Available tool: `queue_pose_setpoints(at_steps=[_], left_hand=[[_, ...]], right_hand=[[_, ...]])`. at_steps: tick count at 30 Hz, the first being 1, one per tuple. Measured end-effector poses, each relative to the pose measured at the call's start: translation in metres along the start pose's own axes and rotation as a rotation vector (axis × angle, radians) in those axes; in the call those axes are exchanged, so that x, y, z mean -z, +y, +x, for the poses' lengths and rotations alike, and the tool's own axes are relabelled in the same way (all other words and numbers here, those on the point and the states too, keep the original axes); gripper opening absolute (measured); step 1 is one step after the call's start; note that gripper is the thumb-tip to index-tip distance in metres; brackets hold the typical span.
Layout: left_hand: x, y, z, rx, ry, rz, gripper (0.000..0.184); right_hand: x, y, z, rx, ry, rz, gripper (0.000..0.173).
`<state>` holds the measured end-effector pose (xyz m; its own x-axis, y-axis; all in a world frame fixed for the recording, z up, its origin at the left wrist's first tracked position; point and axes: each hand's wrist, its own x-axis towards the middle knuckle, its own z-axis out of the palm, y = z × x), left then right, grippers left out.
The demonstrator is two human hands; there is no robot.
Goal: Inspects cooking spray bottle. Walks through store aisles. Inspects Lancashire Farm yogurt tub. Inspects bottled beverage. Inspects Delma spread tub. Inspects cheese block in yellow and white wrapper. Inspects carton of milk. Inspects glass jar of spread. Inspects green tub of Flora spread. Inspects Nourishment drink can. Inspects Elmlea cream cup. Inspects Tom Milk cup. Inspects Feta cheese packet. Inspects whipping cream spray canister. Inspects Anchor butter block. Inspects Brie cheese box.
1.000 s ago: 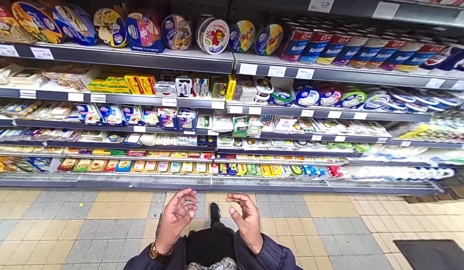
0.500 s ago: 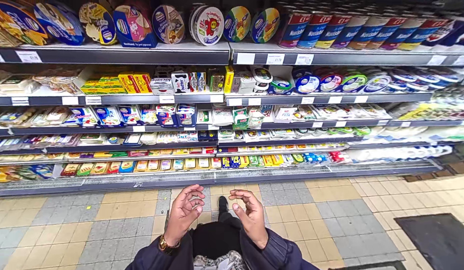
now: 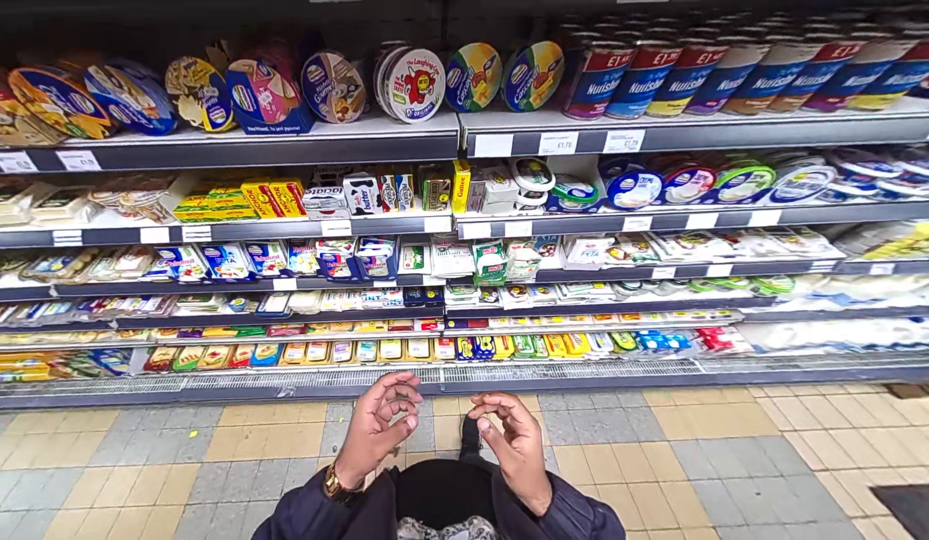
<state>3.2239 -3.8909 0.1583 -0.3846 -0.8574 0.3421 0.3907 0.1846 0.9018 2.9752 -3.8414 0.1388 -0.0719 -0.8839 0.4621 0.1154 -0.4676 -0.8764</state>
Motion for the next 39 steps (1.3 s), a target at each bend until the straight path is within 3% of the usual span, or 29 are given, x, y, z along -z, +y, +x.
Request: queue_pose_setpoints(at_steps=[4, 8, 14, 22, 26, 30, 35, 39], left_hand=[[0.003, 0.020, 0.062, -0.046, -0.092, 0.045, 0.056], [-0.002, 0.057, 0.141, -0.204, -0.091, 0.168, 0.055], [-0.024, 0.147, 0.269, -0.483, 0.051, 0.377, 0.054], [-0.063, 0.246, 0.427, -0.622, 0.290, 0.641, 0.057], [-0.072, 0.267, 0.495, -0.574, 0.456, 0.720, 0.053], [-0.085, 0.273, 0.538, -0.521, 0.623, 0.983, 0.057], [-0.096, 0.269, 0.570, -0.468, 0.813, 1.184, 0.064], [-0.108, 0.264, 0.573, -0.418, 0.870, 1.302, 0.080]], right_hand=[[0.022, 0.006, 0.024, 0.002, 0.006, 0.007, 0.027], [0.050, 0.010, 0.052, 0.022, -0.012, -0.018, 0.026], [0.101, 0.018, 0.084, 0.017, -0.029, -0.002, 0.025], [0.161, 0.021, 0.109, -0.008, -0.033, 0.006, 0.025], [0.183, 0.022, 0.113, -0.028, -0.012, 0.040, 0.023], [0.203, 0.023, 0.117, -0.019, 0.021, 0.055, 0.025], [0.223, 0.030, 0.116, -0.013, 0.040, 0.041, 0.025], [0.233, 0.034, 0.117, -0.008, 0.061, 0.037, 0.022]])
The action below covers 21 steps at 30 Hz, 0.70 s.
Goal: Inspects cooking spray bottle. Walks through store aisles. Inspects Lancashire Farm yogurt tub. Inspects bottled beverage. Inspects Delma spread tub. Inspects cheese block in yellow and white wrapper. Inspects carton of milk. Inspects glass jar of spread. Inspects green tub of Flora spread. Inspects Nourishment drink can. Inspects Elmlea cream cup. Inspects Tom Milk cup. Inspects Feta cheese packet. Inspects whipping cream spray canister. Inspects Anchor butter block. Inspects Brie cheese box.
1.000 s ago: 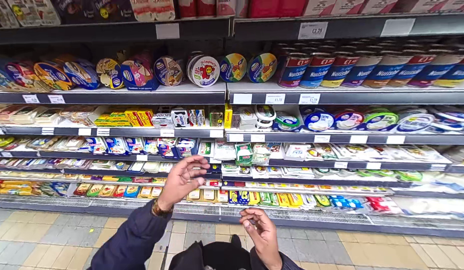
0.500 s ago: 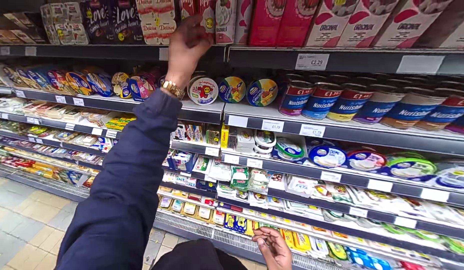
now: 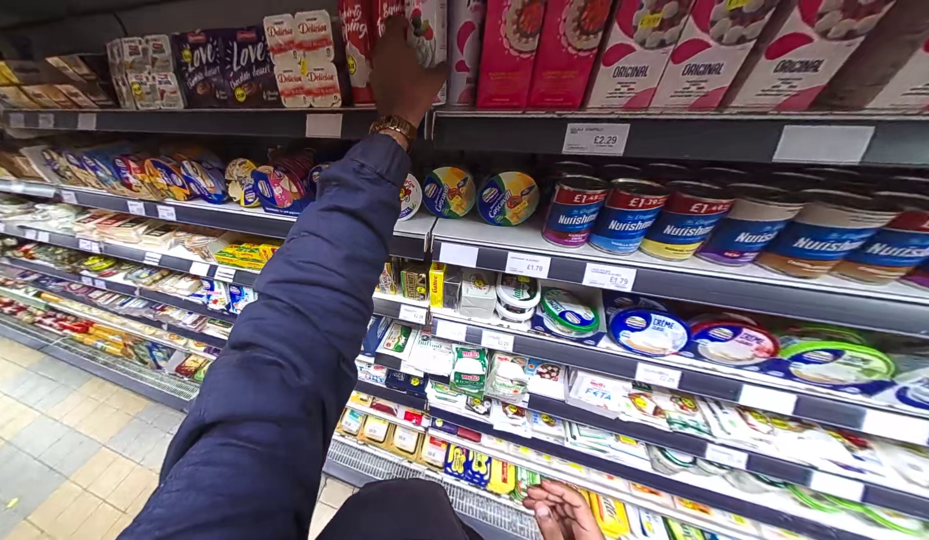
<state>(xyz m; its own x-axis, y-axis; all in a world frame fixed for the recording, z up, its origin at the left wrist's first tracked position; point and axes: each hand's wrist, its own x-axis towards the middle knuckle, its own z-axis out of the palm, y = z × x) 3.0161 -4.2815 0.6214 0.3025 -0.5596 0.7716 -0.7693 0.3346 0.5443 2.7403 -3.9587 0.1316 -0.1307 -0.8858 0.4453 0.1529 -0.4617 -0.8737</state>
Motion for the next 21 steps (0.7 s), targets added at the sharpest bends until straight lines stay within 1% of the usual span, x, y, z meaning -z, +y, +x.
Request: queue_pose_setpoints(at_steps=[5, 9, 14, 19, 21], left_hand=[[-0.017, 0.000, 0.000, 0.021, 0.017, 0.170, 0.100], [-0.020, 0.002, 0.002, 0.020, 0.021, 0.200, 0.106], [-0.021, 0.001, 0.004, -0.007, 0.024, 0.224, 0.104], [-0.016, -0.001, 0.003, -0.048, 0.059, 0.204, 0.094], [-0.012, -0.001, 0.005, -0.070, 0.058, 0.188, 0.092]], right_hand=[[0.008, 0.002, 0.000, -0.001, 0.010, 0.005, 0.020], [0.012, 0.002, -0.002, -0.015, 0.019, 0.004, 0.020], [0.015, 0.003, -0.004, -0.014, 0.036, -0.001, 0.021], [0.014, 0.003, -0.006, -0.031, 0.032, 0.011, 0.021], [0.013, 0.004, -0.006, -0.034, 0.032, 0.003, 0.020]])
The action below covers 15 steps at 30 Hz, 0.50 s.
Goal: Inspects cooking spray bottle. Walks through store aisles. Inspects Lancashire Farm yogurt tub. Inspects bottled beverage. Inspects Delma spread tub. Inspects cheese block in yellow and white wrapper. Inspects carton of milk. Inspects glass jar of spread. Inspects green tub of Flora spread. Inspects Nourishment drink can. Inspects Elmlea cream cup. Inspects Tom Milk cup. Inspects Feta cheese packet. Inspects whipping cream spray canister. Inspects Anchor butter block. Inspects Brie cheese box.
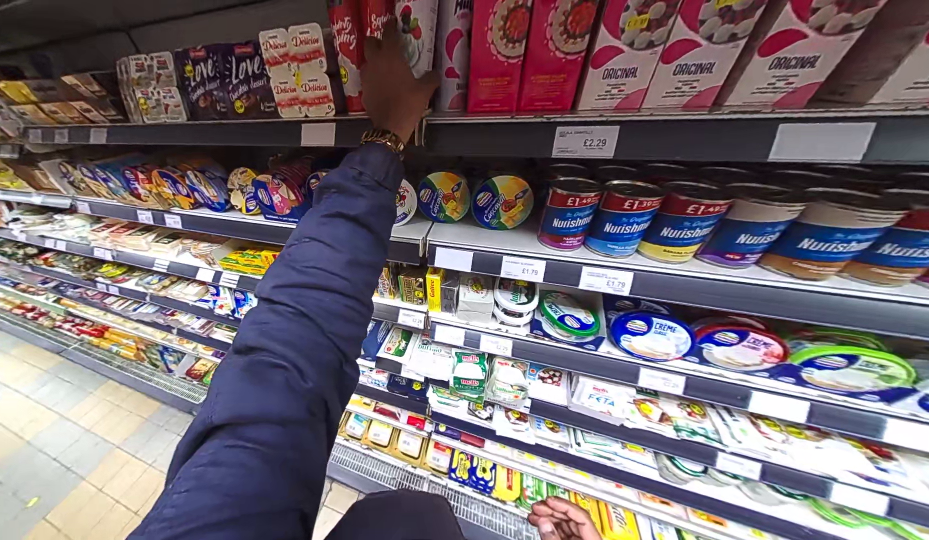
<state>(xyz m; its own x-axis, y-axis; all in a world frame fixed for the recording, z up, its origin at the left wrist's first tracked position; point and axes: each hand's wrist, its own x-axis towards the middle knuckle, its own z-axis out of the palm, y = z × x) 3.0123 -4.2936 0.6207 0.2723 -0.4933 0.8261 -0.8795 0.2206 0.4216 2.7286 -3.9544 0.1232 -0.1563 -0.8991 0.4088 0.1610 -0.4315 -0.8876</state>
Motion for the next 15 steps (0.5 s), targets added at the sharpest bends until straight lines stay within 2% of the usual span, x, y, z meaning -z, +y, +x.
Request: queue_pose_setpoints(at_steps=[9, 13, 15], left_hand=[[0.036, -0.005, -0.009, -0.013, -0.044, 0.044, 0.084], [0.060, -0.013, -0.028, -0.063, -0.097, 0.041, 0.083], [0.070, -0.024, -0.045, -0.097, -0.061, 0.017, 0.082]], right_hand=[[-0.007, 0.003, -0.002, -0.037, -0.029, 0.007, 0.022], [-0.022, 0.002, 0.000, -0.033, -0.073, 0.007, 0.021], [-0.031, -0.001, 0.002, -0.024, -0.102, 0.000, 0.022]])
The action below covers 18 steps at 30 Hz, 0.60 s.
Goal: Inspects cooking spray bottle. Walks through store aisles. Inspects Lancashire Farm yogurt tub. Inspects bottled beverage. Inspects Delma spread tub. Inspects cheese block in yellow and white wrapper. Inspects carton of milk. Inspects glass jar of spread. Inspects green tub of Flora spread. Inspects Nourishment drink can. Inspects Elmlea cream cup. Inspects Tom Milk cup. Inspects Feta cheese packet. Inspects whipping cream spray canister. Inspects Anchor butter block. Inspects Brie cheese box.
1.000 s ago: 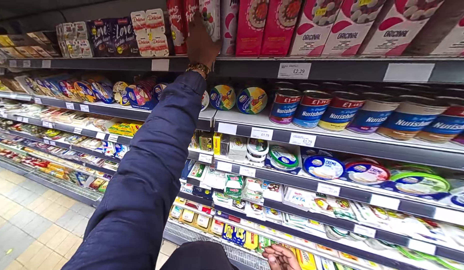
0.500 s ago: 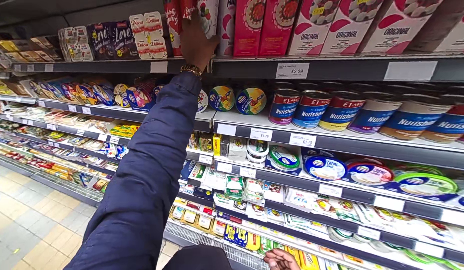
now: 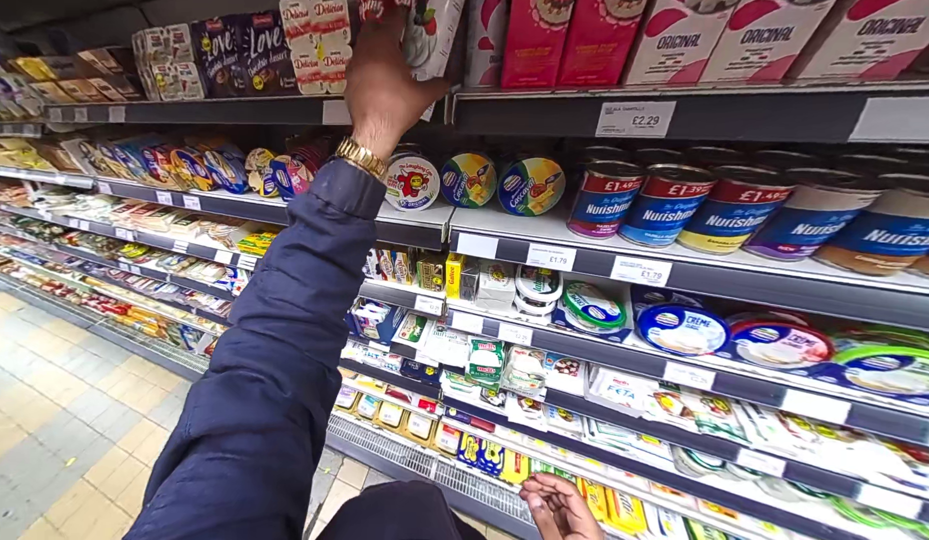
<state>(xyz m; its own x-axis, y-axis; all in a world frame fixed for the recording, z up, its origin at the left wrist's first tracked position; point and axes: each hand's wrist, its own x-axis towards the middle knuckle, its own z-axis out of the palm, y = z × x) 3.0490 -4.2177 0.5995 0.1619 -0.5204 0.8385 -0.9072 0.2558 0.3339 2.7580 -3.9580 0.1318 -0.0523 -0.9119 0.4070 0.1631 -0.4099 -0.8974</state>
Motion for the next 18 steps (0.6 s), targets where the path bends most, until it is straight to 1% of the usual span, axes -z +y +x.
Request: queue_pose_setpoints(at_steps=[3, 6, 8, 12, 14, 16, 18], left_hand=[[0.014, -0.016, -0.043, -0.033, 0.070, -0.070, 0.085], [0.027, -0.035, -0.101, -0.133, 0.104, -0.214, 0.088], [0.037, -0.044, -0.143, -0.166, 0.072, -0.282, 0.091], [0.054, -0.063, -0.228, -0.189, -0.004, -0.316, 0.087], [0.059, -0.075, -0.268, -0.181, -0.041, -0.330, 0.080], [0.065, -0.086, -0.306, -0.142, -0.100, -0.366, 0.075], [0.070, -0.096, -0.341, -0.082, -0.145, -0.412, 0.075]], right_hand=[[-0.015, -0.009, 0.010, 0.035, -0.060, -0.047, 0.021], [-0.038, -0.019, 0.027, 0.132, -0.122, -0.103, 0.026], [-0.056, -0.027, 0.040, 0.201, -0.153, -0.119, 0.031], [-0.098, -0.047, 0.060, 0.308, -0.199, -0.121, 0.040], [-0.119, -0.054, 0.062, 0.353, -0.200, -0.131, 0.046], [-0.141, -0.059, 0.059, 0.379, -0.201, -0.131, 0.053], [-0.163, -0.061, 0.052, 0.369, -0.204, -0.116, 0.060]])
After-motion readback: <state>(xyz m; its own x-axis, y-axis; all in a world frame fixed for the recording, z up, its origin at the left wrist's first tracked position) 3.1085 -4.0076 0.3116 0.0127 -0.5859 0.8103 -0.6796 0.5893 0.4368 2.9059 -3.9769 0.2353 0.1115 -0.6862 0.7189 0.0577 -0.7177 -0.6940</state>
